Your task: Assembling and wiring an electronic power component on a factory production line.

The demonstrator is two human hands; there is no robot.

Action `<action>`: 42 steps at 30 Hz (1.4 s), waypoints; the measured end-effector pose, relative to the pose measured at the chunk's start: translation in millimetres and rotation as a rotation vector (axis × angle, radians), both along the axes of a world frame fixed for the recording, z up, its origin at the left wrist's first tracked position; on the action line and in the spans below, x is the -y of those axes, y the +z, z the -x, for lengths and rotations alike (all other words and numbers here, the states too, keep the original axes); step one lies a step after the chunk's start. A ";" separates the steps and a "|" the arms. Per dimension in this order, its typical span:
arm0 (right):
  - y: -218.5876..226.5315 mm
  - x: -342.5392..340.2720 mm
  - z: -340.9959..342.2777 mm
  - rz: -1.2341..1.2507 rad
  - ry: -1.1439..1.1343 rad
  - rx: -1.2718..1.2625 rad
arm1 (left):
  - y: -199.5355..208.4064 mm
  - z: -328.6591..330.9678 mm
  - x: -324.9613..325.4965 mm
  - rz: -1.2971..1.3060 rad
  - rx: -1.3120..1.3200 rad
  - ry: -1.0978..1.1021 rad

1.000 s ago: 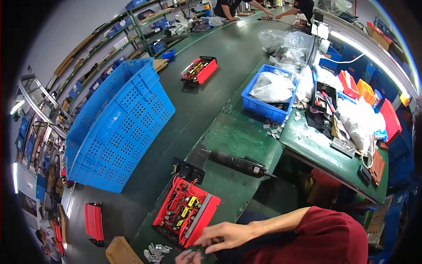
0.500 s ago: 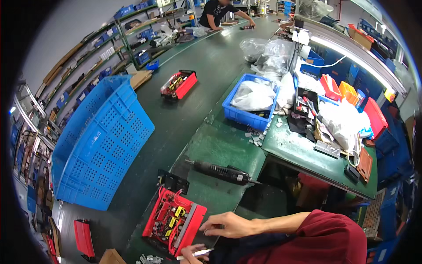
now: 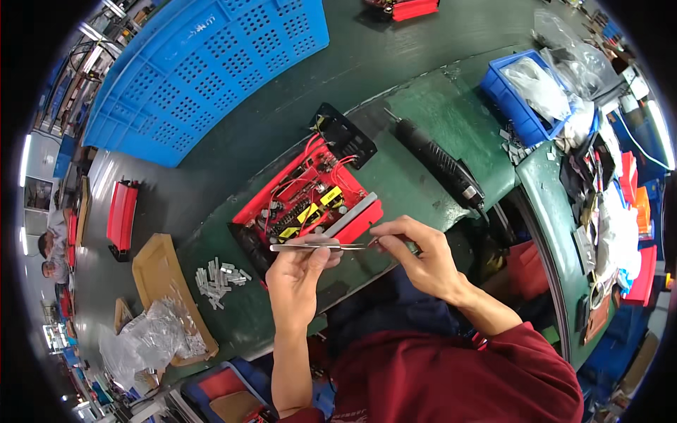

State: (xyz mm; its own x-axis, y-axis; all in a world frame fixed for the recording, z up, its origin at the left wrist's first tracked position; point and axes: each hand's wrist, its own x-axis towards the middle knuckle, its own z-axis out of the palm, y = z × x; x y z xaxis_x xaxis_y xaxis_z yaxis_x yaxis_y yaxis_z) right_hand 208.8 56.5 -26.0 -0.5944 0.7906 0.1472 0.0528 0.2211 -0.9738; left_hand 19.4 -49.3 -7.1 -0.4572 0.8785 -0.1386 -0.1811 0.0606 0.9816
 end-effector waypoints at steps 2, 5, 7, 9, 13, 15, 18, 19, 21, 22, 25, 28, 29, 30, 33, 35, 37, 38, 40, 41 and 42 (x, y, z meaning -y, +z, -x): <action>-2.3 -2.0 2.0 -0.007 0.006 -0.006 | -0.7 -2.6 -0.2 -0.007 -0.004 0.015; -4.4 -5.0 6.1 -0.033 0.009 -0.023 | -0.4 -3.5 -3.7 -0.019 -0.018 0.031; -4.6 -7.5 7.6 -0.053 0.000 -0.026 | -1.5 -4.0 -8.1 -0.025 -0.020 0.026; -2.8 -8.9 6.6 -0.054 -0.004 -0.014 | -3.2 -6.3 -11.9 -0.005 -0.063 0.034; 0.5 -15.8 1.5 -0.077 0.011 -0.063 | 3.5 -12.1 -18.0 -0.003 -0.226 0.092; -6.9 -21.1 2.2 -0.118 0.000 -0.072 | -5.3 -2.9 -10.1 -0.021 -0.424 0.117; -5.1 -38.2 -17.4 -0.138 -0.161 0.010 | -8.5 4.4 -17.2 -0.120 -0.695 0.136; -9.4 -43.7 -27.8 -0.188 -0.262 0.063 | -1.5 4.7 -16.7 -0.137 -0.880 0.133; -11.2 -56.2 -46.8 -0.299 -0.452 0.158 | -1.0 6.6 -11.9 -0.127 -1.081 0.132; -16.7 -61.0 -57.7 -0.394 -0.571 0.221 | -0.7 7.2 -12.3 -0.143 -1.078 0.100; -17.4 -80.6 -79.2 -0.660 -0.659 0.459 | 1.1 11.2 -12.5 -0.177 -1.071 0.081; -25.3 -85.8 -79.6 -0.508 -0.621 0.505 | 4.8 15.2 -12.8 -0.134 -1.066 0.017; -25.9 -86.5 -77.2 -0.504 -0.622 0.505 | 2.9 16.0 -12.8 -0.133 -1.066 0.013; -25.8 -86.3 -74.3 -0.496 -0.563 0.545 | -1.0 15.9 -10.8 -0.123 -1.084 0.005; -29.3 -91.3 -59.7 -0.571 -0.389 0.596 | 1.4 17.4 -8.2 -0.063 -1.149 -0.003; -24.1 -86.7 -61.1 -0.613 -0.326 0.632 | 8.3 14.8 -2.8 -0.043 -1.156 -0.008; -7.2 -60.0 -60.4 -0.496 -0.311 0.653 | 4.3 19.8 10.6 -0.030 -1.207 -0.021; -11.4 -43.1 -76.9 -0.538 -0.347 0.662 | -5.1 20.3 5.7 -0.087 -1.240 -0.084; -9.7 -2.5 -96.0 -0.329 -0.349 0.644 | 0.9 10.7 6.4 -0.093 -1.215 -0.050; -10.7 14.5 -100.3 -0.206 -0.359 0.604 | 2.5 9.5 7.5 -0.080 -1.175 -0.033; -13.7 32.7 -103.1 -0.088 -0.376 0.569 | 2.3 8.6 11.6 -0.078 -1.133 -0.015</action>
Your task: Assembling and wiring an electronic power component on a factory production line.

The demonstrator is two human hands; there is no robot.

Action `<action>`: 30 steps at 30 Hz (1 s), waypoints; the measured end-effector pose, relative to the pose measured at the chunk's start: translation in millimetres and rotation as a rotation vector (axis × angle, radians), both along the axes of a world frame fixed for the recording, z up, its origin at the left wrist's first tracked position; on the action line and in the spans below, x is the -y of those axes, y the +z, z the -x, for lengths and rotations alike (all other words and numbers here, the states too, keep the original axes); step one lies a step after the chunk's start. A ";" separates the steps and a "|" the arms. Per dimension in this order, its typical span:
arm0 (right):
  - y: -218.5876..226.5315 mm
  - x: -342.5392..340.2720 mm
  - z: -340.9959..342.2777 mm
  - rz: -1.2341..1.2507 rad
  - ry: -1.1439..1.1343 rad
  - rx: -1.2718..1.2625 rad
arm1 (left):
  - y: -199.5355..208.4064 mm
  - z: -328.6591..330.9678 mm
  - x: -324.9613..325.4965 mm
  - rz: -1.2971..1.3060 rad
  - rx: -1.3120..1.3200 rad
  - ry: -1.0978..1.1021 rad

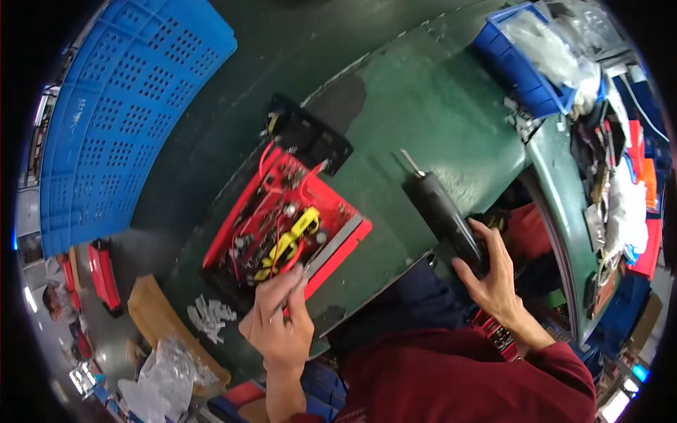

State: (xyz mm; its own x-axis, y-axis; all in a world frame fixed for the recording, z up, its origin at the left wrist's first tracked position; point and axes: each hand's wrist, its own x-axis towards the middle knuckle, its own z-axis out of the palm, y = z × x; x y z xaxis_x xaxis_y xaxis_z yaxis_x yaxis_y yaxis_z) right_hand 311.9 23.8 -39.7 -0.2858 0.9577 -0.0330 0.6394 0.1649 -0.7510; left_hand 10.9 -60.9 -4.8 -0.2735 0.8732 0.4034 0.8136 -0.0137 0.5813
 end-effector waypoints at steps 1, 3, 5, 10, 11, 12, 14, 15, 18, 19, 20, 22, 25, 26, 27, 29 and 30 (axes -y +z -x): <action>-9.4 16.8 -1.7 0.178 -0.019 -0.134 | -5.4 -0.7 2.9 -0.017 -0.016 0.013; -23.0 42.6 -7.2 0.573 -0.047 -0.295 | -8.7 2.8 9.5 0.050 -0.058 0.048; -23.8 64.5 -11.7 0.860 0.008 -0.392 | -7.5 2.2 7.1 0.020 -0.130 0.015; -38.0 93.3 -1.1 0.688 0.256 -0.396 | -9.1 -3.0 0.4 0.023 -0.121 0.034; -41.9 94.0 0.2 0.688 0.280 -0.408 | -6.7 -6.0 -1.0 0.061 -0.112 0.063; -44.2 95.5 1.8 0.688 0.305 -0.419 | -4.3 -8.8 -1.8 0.100 -0.103 0.093; -44.7 90.4 2.1 0.710 0.316 -0.485 | -5.3 -12.0 -7.8 0.077 -0.117 0.051; -46.1 87.1 -0.8 0.746 0.336 -0.492 | -4.9 -16.0 -10.4 0.102 -0.100 0.082; -55.1 87.1 -4.5 0.686 0.346 -0.556 | 0.7 -23.6 -15.1 0.160 -0.075 0.144; -58.4 89.1 -4.4 0.644 0.340 -0.587 | 0.3 -23.2 -14.8 0.167 -0.068 0.150; -59.5 89.5 -5.3 0.648 0.335 -0.595 | -0.2 -23.4 -15.2 0.176 -0.061 0.156; -60.5 88.2 -7.9 0.631 0.351 -0.619 | 2.2 -26.9 -18.8 0.199 -0.065 0.166; -59.3 82.4 -11.0 0.636 0.337 -0.629 | 0.7 -31.3 -24.7 0.206 -0.033 0.203; -60.2 82.4 -10.7 0.617 0.331 -0.634 | 0.8 -31.6 -25.8 0.210 -0.018 0.217; -60.7 82.3 -11.0 0.639 0.329 -0.639 | 3.8 -36.5 -27.8 0.230 -0.059 0.252; -60.5 77.4 -13.1 0.649 0.354 -0.663 | 3.2 -34.7 -28.4 0.194 -0.086 0.218; -57.9 73.9 -14.7 0.665 0.372 -0.641 | 2.2 -33.5 -28.2 0.140 -0.111 0.176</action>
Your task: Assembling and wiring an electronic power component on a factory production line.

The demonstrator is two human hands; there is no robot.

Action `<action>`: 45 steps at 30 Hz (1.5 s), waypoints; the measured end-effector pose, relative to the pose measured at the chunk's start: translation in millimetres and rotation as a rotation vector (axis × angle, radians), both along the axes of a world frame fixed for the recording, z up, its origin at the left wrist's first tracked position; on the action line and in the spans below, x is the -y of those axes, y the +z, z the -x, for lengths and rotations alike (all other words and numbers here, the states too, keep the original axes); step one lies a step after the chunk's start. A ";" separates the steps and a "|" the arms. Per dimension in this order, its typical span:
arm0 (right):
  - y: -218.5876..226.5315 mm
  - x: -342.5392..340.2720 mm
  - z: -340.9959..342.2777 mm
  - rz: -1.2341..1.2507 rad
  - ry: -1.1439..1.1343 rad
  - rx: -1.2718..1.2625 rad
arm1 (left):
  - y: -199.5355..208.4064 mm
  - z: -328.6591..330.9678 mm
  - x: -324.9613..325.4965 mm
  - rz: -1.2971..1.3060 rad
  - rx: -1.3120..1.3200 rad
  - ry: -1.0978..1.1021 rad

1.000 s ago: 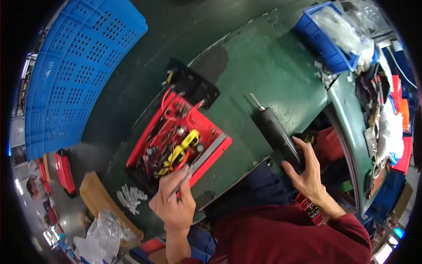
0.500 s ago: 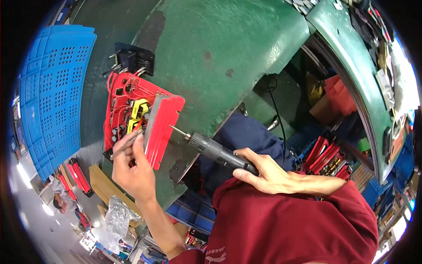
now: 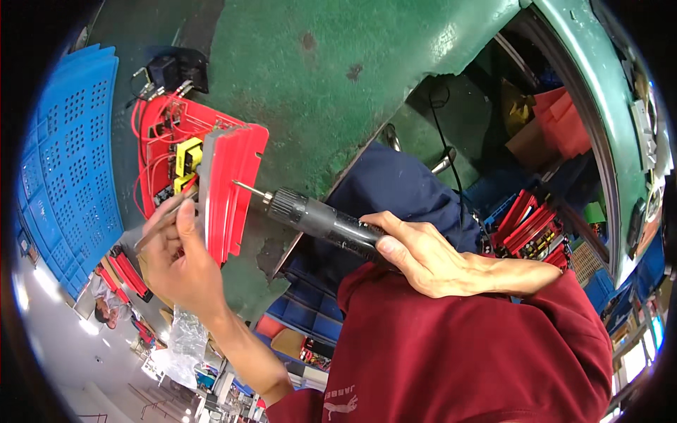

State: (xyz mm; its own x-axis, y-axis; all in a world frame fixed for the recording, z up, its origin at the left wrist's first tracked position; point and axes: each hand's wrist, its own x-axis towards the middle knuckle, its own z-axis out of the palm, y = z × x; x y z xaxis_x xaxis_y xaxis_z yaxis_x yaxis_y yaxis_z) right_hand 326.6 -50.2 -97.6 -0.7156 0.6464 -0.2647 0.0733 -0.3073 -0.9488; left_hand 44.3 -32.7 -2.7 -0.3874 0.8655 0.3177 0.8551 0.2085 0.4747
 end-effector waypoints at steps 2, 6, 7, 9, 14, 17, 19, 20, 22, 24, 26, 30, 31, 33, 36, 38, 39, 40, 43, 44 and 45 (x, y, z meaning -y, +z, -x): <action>-2.4 2.6 1.7 -0.003 -0.023 -0.007 | -3.3 0.7 -2.7 -0.033 0.012 -0.032; 2.2 -1.6 1.5 0.032 -0.006 -0.001 | 0.3 -3.0 -4.4 -0.022 0.055 0.017; 2.5 -2.2 1.7 0.035 -0.007 0.002 | 0.5 -3.5 -5.5 -0.009 0.051 0.033; 3.2 -3.1 3.1 0.053 -0.031 -0.017 | -0.7 -3.3 -8.2 -0.011 0.053 0.019; 9.0 -11.8 10.0 0.075 -0.007 0.017 | -0.2 1.7 -14.7 -0.024 0.011 -0.007; 11.4 -17.8 13.6 0.130 0.026 0.009 | 0.8 8.5 -14.0 -0.027 -0.041 0.007; 14.5 -23.2 10.0 0.348 0.090 -0.029 | 1.0 4.6 -15.4 0.001 0.142 0.048; 16.9 -28.5 10.5 0.483 0.101 -0.055 | 2.1 4.4 -16.8 0.025 0.150 0.040; 19.2 -38.2 9.9 0.673 0.134 -0.094 | 3.6 11.4 -23.0 0.101 -0.145 -0.110; 11.6 -38.3 12.4 0.693 0.141 -0.156 | 1.0 22.3 -20.9 0.084 -0.001 -0.120; 8.6 -44.9 9.7 0.827 0.176 -0.149 | 3.8 21.1 -27.7 0.140 0.059 -0.106; 9.2 -49.7 9.9 0.875 0.246 -0.051 | 4.3 31.5 -33.0 0.099 0.089 -0.184; 14.9 -55.5 10.8 0.845 0.267 -0.004 | 5.5 32.2 -34.0 0.112 0.100 -0.196; 18.2 -59.0 9.6 0.864 0.263 0.033 | -0.4 36.8 -37.4 0.066 0.078 -0.209; 29.9 -68.0 10.7 0.931 0.289 0.091 | 6.8 42.0 -39.0 0.116 0.063 -0.237; 32.3 -67.8 9.3 0.982 0.295 0.106 | 5.4 44.7 -36.7 0.130 0.095 -0.246; 32.6 -68.5 8.0 0.987 0.295 0.116 | 4.3 45.3 -36.1 0.144 0.110 -0.267; 32.6 -68.3 7.5 1.006 0.293 0.100 | 3.7 47.9 -35.9 0.130 0.138 -0.286; 32.5 -67.3 10.2 1.046 0.277 0.037 | 5.0 50.7 -34.9 0.126 0.149 -0.312; 32.2 -67.1 10.6 1.058 0.259 -0.007 | 3.9 50.4 -36.0 0.129 0.150 -0.316; 31.7 -67.8 10.0 1.061 0.254 -0.011 | 2.7 50.0 -36.9 0.126 0.161 -0.325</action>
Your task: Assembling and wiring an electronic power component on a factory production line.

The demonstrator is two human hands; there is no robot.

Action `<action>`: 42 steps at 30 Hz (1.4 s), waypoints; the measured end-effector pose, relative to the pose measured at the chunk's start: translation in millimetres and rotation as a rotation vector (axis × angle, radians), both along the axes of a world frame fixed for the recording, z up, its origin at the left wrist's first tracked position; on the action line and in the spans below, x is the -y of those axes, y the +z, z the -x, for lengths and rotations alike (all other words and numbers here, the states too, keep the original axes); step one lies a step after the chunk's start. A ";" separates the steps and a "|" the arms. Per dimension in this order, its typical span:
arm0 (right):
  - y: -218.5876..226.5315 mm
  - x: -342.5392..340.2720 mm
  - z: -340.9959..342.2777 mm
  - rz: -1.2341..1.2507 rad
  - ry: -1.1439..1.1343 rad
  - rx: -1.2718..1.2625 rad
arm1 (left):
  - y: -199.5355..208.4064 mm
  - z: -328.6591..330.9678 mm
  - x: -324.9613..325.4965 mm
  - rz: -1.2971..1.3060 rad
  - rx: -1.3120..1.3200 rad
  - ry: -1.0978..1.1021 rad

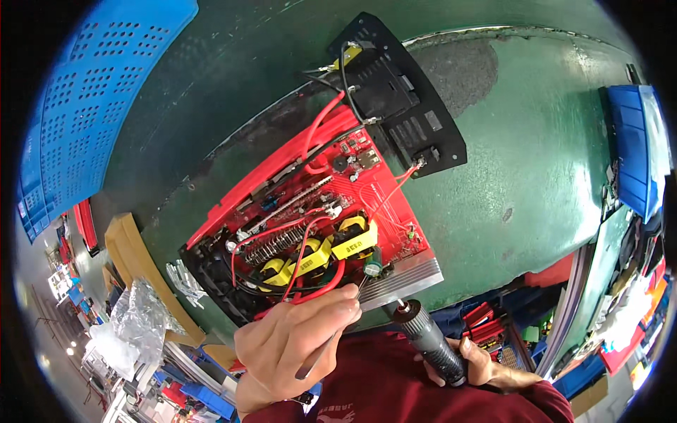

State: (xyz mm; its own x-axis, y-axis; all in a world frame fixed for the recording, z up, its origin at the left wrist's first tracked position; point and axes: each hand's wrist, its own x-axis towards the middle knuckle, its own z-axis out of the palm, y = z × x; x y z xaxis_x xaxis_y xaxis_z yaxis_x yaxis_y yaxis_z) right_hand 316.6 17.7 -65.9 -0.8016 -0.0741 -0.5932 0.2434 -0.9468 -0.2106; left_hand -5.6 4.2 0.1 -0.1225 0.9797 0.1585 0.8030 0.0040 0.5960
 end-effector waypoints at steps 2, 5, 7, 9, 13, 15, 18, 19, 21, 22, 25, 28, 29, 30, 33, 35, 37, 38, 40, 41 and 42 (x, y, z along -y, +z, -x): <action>-3.6 0.4 0.4 0.012 0.031 -0.043 | 0.8 0.7 2.0 0.008 -0.006 -0.011; -9.0 10.1 -0.9 0.042 -0.010 -0.065 | 0.7 0.5 2.8 0.012 -0.025 -0.008; -4.5 7.3 4.0 -0.002 -0.011 -0.044 | 0.9 0.5 0.8 0.011 0.005 -0.004; -3.3 7.8 7.0 -0.046 -0.009 -0.025 | 0.5 -0.1 1.4 0.005 0.002 -0.004; -3.4 12.8 4.2 -0.157 -0.013 0.061 | 1.6 -1.8 -3.8 0.012 0.025 -0.027; -4.1 10.2 1.4 -0.152 -0.046 0.062 | 0.3 -5.6 -5.5 -0.001 0.001 -0.024; 0.0 -3.5 -0.8 -0.371 -0.008 0.057 | 0.4 -9.0 -10.0 -0.010 -0.045 -0.032; -2.2 -3.3 -7.3 -0.475 0.040 0.062 | 5.0 -9.7 -11.6 -0.004 -0.086 -0.033; -4.7 -2.0 -25.2 -0.615 0.109 0.117 | 14.3 -16.1 -30.0 0.048 -0.234 -0.108; -4.0 -6.1 -29.3 -0.654 0.104 0.142 | 16.3 -23.0 -42.7 0.077 -0.288 -0.146; -3.8 -20.4 -43.2 -0.860 0.128 0.225 | 25.8 -30.1 -70.7 0.204 -0.331 -0.229; 16.1 -32.1 -38.0 -0.906 0.036 0.427 | 31.2 -22.3 -42.0 -0.238 0.233 0.054; 19.5 -38.4 -37.6 -0.746 0.044 0.483 | 33.1 -21.7 -33.7 -0.419 0.359 0.225; 16.9 -33.8 -38.2 -0.841 -0.071 0.548 | 33.3 -20.6 -23.4 -0.602 0.476 0.398; 25.3 -60.3 -19.8 -1.029 -0.191 0.670 | 38.4 9.2 38.0 -0.291 -0.110 0.672; 26.8 -79.3 -8.7 -1.134 -0.342 0.615 | 25.0 17.7 62.4 -0.102 -0.133 0.771; 52.0 -103.4 8.7 -1.329 -0.139 1.012 | 14.9 14.7 85.4 0.023 0.057 0.941; 45.1 -116.4 21.3 -1.767 -0.091 0.968 | 11.1 13.6 90.5 0.045 0.052 0.908; 49.9 -130.9 43.3 -2.246 -0.021 0.788 | 14.4 9.8 93.7 0.182 0.077 0.895; 59.3 -131.1 56.4 -2.274 -0.012 0.695 | 12.2 7.6 94.9 0.201 0.148 0.879; 66.3 -128.7 68.4 -2.224 0.038 0.514 | 9.5 6.3 96.6 0.219 0.219 0.862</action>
State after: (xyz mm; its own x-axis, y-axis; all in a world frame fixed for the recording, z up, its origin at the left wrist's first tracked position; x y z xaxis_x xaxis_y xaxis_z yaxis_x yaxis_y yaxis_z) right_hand 248.2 146.3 0.3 -0.6211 0.7640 0.1749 0.6085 0.6107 -0.5068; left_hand -12.0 -92.4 9.5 -0.8307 0.5405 -0.1333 0.3385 0.6806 0.6498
